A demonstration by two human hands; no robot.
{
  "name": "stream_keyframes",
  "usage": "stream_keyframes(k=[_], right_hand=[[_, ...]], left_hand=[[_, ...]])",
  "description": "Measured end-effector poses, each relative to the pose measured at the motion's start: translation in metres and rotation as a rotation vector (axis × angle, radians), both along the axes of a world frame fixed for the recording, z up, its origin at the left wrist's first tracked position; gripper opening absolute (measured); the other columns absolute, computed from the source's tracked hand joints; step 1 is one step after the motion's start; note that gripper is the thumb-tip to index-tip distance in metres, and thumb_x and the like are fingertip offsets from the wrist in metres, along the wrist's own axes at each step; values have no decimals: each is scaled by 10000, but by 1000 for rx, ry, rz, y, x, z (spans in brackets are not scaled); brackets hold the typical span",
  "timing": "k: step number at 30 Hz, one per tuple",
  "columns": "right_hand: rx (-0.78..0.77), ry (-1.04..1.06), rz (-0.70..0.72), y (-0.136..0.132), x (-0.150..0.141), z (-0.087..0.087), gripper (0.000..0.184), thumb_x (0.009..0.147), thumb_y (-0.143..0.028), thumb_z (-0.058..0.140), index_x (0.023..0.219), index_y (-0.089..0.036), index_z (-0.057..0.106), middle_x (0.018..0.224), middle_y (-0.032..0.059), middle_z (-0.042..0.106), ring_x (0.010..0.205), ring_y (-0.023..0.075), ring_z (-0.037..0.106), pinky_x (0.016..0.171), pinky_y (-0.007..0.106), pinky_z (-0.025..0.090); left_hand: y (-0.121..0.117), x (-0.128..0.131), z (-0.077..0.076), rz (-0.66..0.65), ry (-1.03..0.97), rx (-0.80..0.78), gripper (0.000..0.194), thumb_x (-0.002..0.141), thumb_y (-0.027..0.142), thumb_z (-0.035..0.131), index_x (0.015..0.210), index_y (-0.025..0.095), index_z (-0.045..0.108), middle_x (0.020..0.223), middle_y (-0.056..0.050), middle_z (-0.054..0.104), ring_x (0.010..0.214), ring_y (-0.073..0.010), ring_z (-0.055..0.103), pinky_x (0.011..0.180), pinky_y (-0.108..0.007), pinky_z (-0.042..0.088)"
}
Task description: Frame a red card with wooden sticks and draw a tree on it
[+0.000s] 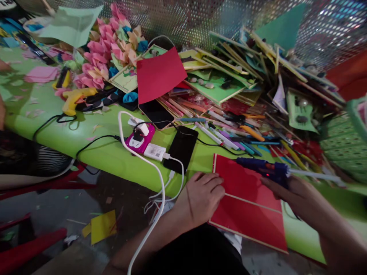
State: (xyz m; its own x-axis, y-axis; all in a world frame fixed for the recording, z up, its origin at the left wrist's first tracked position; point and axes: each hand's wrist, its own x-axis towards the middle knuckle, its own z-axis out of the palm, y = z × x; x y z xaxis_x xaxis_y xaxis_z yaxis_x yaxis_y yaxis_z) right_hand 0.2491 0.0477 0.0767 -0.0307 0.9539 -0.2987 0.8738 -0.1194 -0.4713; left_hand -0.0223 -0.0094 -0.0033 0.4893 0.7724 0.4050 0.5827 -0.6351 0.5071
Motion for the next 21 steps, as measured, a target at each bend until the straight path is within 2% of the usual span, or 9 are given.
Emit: stream_keyframes(k=[6, 14, 19, 21], right_hand=[[7, -12, -9, -2, 7, -2, 582, 737, -829, 565, 548, -282, 509, 466, 6, 487, 447, 194, 466, 435, 332, 374], [22, -9, 33, 2, -3, -5, 597, 759, -836, 574, 561, -274, 529, 455, -2, 481, 462, 188, 471, 478, 326, 422], [-28, -15, 10, -5, 14, -6, 599, 792, -824, 530, 614, -254, 572, 548, 36, 586, 531, 210, 569, 501, 323, 480], [29, -86, 11, -8, 22, -8, 642, 781, -862, 498, 602, -250, 574, 547, 33, 587, 519, 205, 568, 472, 315, 473]], left_hand=[[-1, 0, 1, -7, -2, -19, 132, 1065, 198, 547, 1070, 189, 679, 1340, -44, 745, 1344, -192, 616, 1065, -399, 463], [0, -1, 3, -7, 10, -32, 148, 1070, 199, 543, 1065, 189, 691, 1337, -54, 751, 1340, -196, 628, 1064, -393, 462], [1, -1, 3, -9, -10, -33, 148, 1064, 195, 547, 1061, 192, 695, 1332, -44, 753, 1338, -202, 629, 1058, -396, 465], [1, -1, 3, -6, -23, -31, 148, 1062, 189, 545, 1056, 192, 694, 1324, -42, 756, 1334, -201, 632, 1056, -393, 465]])
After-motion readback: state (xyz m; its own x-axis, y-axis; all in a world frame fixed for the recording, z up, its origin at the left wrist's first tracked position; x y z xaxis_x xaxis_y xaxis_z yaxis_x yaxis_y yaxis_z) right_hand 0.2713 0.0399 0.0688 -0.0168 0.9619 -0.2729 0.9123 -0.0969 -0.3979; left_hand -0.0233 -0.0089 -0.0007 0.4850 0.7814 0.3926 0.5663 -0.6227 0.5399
